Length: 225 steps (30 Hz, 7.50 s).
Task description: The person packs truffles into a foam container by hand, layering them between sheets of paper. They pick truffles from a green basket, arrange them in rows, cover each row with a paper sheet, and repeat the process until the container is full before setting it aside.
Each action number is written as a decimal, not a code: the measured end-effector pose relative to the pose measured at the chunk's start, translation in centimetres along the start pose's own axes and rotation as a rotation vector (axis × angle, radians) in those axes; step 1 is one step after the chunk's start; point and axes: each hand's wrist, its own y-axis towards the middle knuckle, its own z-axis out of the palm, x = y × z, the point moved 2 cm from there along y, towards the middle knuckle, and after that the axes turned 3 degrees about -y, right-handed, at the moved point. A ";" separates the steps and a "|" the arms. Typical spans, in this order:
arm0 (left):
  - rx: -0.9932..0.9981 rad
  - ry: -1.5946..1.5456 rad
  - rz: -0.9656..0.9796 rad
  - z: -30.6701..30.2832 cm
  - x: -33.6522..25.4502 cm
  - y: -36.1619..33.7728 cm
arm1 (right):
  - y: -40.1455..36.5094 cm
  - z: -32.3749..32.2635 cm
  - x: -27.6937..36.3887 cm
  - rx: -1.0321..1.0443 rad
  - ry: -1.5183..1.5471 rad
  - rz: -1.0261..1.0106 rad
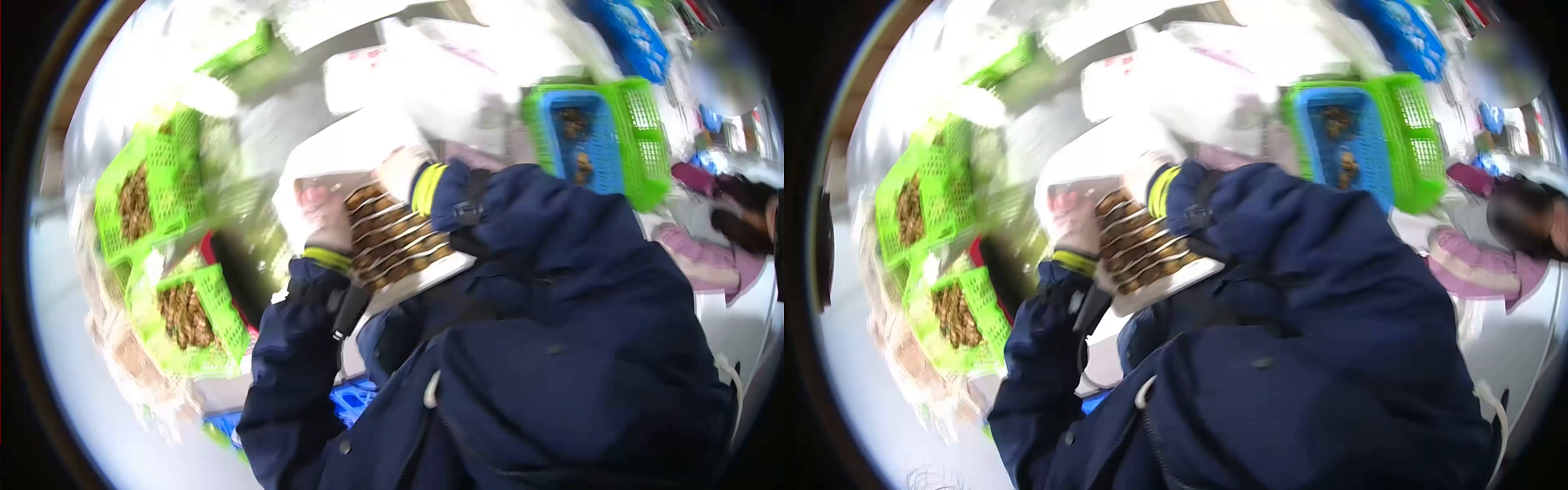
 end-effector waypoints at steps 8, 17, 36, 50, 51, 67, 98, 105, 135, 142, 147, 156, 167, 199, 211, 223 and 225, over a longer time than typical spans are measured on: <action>0.288 0.937 0.240 -2.1 -2.6 0.3 | 0.7 3.1 1.8 -0.149 -0.222 -0.018; 0.054 0.853 0.484 -2.4 -3.4 -2.8 | -24.3 2.7 -19.8 -0.250 0.547 0.982; 0.578 -0.846 -0.318 9.8 -20.7 -3.8 | -28.5 5.0 -15.5 -0.709 0.752 0.530; -0.164 0.918 0.306 -4.1 -3.0 0.7 | -25.0 8.3 -24.7 -0.643 0.769 0.777; -0.238 0.047 0.254 -1.5 3.4 1.4 | -23.2 6.8 -24.0 -0.719 1.087 0.608; -0.266 -0.937 0.051 -1.3 2.4 0.2 | 2.7 -1.6 1.9 0.016 0.475 0.318; 0.378 0.259 0.738 3.9 -15.7 -6.6 | -26.5 16.1 -19.7 0.166 0.362 0.809; 0.671 0.021 0.464 7.8 -22.6 -8.0 | -32.0 15.0 -19.9 -0.384 1.663 0.613; 0.018 0.358 0.114 -0.7 -7.7 1.7 | -25.8 9.8 -21.6 -0.570 0.813 0.826; 0.093 0.753 0.300 2.3 -6.3 4.0 | -10.7 -3.7 -7.8 -0.301 0.837 0.104; 0.140 0.632 0.221 2.7 -4.9 3.2 | -4.2 -3.5 -2.6 -0.173 0.240 0.164; 0.078 0.396 0.180 2.6 -3.6 2.5 | -0.6 -1.5 -1.6 0.026 -0.033 0.200; -0.176 0.196 0.219 -3.3 -3.9 -2.3 | -0.5 -3.1 -1.2 0.051 -0.021 0.180; 0.120 0.573 0.140 0.3 -2.7 1.9 | 0.7 -1.0 -0.7 0.070 0.106 0.262; 0.181 0.542 0.211 0.7 -3.5 2.2 | -0.7 -2.3 -1.0 0.077 -0.030 0.201; 0.223 0.627 0.171 1.0 -4.6 2.5 | 0.6 -0.9 -1.4 0.137 -0.065 0.217; 0.259 0.645 0.154 0.8 -4.9 2.5 | 0.2 -2.0 -1.1 0.175 -0.021 0.229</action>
